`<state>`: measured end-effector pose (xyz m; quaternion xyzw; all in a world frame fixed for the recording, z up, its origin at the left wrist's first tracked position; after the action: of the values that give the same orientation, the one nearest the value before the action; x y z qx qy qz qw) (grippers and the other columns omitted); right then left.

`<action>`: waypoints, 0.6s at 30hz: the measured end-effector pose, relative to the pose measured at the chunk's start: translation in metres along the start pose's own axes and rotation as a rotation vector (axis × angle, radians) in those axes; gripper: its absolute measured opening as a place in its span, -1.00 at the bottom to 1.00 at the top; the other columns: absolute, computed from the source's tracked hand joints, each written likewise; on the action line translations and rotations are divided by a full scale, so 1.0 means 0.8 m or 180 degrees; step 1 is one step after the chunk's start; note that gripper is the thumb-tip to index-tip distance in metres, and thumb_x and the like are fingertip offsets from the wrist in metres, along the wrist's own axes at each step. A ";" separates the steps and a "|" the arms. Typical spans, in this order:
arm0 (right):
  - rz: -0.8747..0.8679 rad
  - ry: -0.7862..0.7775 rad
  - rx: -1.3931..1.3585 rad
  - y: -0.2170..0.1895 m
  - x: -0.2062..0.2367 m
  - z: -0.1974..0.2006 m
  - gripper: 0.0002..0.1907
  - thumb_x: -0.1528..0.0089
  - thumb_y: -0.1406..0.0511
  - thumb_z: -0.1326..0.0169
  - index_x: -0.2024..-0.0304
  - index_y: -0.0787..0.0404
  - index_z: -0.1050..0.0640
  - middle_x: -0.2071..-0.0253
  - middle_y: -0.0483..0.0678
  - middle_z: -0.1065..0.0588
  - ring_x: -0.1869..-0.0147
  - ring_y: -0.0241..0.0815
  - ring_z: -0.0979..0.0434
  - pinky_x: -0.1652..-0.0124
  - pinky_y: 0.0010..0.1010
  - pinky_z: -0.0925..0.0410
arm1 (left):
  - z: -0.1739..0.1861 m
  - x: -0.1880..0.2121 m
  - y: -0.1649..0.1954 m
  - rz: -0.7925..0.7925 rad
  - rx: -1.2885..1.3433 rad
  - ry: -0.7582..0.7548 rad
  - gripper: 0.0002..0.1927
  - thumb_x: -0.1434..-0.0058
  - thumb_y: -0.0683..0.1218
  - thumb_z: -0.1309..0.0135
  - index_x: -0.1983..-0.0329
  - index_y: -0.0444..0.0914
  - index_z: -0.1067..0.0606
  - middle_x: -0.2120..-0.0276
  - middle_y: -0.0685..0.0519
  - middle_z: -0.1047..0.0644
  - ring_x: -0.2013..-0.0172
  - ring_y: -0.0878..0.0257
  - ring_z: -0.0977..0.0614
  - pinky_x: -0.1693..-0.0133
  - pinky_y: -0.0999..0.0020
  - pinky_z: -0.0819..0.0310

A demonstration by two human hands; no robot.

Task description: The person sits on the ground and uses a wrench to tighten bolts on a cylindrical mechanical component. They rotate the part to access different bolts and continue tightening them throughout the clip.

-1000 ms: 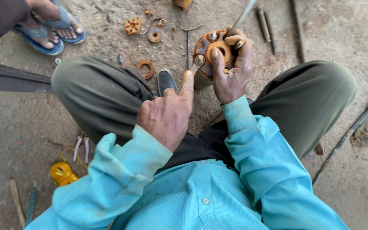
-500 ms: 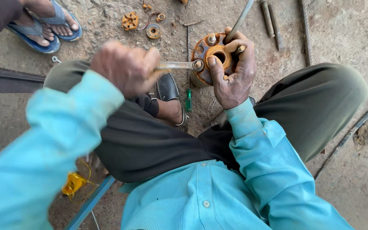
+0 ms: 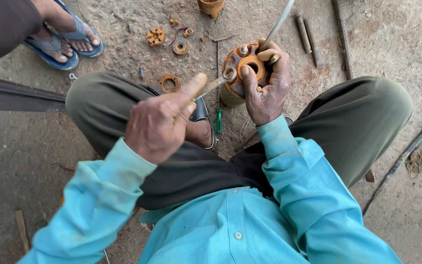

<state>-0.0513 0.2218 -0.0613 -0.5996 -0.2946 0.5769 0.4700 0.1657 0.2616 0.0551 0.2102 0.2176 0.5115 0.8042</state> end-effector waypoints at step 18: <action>-0.0028 -0.0043 -0.0115 0.004 0.001 0.001 -0.62 -0.46 0.22 -0.24 -0.10 0.28 -0.36 -0.31 0.11 -0.41 -0.35 -0.11 -0.45 -0.34 -0.32 -0.37 | -0.041 0.009 0.035 0.0460 -0.0957 -0.0031 -0.44 -0.23 -0.12 -0.01 -0.35 -0.19 -0.41 0.50 -0.07 -0.54 0.54 -0.11 -0.60 0.47 -0.05 -0.45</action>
<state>-0.0527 0.2213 -0.0643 -0.6027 -0.3109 0.5734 0.4596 0.1295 0.2829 0.0428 0.1050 0.1190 0.5938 0.7888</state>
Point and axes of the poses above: each hand's wrist, its own x-axis away from the middle knuckle, its own z-axis out of the back of the hand, y = z × x, the point moved 5 cm from there along -x, towards the middle knuckle
